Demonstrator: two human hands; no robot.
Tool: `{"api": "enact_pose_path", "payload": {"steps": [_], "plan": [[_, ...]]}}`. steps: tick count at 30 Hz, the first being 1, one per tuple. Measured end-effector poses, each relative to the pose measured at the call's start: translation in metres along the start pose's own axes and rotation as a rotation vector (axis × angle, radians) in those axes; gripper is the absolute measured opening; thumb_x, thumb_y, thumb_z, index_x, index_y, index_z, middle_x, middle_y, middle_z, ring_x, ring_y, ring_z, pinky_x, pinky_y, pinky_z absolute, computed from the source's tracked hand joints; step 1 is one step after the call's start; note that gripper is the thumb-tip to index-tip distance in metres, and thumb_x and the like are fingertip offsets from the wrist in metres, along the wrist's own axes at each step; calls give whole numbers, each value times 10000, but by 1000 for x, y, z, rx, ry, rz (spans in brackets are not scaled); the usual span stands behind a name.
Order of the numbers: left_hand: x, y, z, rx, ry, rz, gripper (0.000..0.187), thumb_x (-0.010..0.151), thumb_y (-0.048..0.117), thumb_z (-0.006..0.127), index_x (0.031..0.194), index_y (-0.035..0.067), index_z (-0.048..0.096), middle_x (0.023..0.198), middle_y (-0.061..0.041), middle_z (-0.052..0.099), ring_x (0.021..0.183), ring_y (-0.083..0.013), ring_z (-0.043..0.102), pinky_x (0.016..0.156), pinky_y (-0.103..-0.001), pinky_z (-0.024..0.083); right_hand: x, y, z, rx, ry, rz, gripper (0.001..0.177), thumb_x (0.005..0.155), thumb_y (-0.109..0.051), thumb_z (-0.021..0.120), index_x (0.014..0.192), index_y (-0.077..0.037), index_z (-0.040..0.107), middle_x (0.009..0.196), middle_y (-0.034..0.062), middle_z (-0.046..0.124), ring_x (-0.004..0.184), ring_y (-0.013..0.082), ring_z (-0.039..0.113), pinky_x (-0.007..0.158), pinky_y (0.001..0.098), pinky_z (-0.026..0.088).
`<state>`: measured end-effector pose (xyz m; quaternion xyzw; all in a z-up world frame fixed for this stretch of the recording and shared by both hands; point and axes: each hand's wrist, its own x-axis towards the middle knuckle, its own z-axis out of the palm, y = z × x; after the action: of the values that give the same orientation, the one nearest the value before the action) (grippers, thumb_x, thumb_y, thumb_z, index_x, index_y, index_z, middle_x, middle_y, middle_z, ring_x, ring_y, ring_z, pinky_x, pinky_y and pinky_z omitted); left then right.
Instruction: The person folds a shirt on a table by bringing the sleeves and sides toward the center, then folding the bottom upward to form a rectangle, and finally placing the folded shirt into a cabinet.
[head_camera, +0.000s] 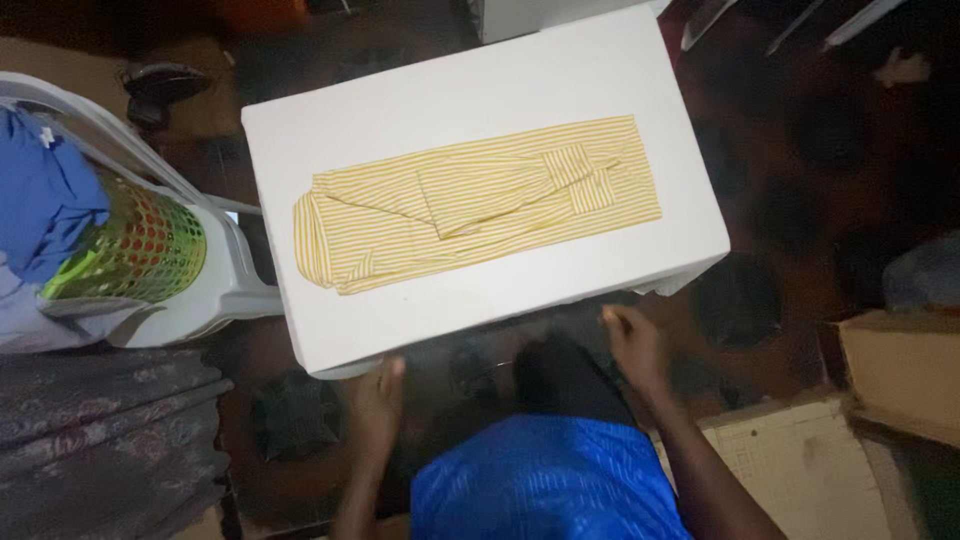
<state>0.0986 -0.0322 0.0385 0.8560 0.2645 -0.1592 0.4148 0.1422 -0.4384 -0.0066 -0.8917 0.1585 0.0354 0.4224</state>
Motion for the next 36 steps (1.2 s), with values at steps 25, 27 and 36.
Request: {"api": "enact_pose_path", "payload": {"steps": [25,27,36], "plan": [[82,38,83,324,224,9,658,796,358,819,1358,117,577,1154,-251,635,1132,-443,565,977,-562,465,268,-38,16,-246,-25,-103,396,933,-369,720,1160,-45,712,1025,191,690,967,349,660,855,448,536],[90,35,78,269,185,-13,664,786,363,817,1360,135,574,1073,-206,652,1084,-393,591,962,-527,495,268,-45,19,-259,-49,-10,440,916,-402,737,1175,-48,696,1056,194,644,961,346,645,845,455,529],[108,7,52,85,-11,46,578,850,395,788,1326,136,590,943,-144,599,913,-295,599,818,-451,533,255,-81,34,-440,46,17,531,822,-473,839,1150,-79,702,1218,206,561,1127,395,563,913,525,500]]}}
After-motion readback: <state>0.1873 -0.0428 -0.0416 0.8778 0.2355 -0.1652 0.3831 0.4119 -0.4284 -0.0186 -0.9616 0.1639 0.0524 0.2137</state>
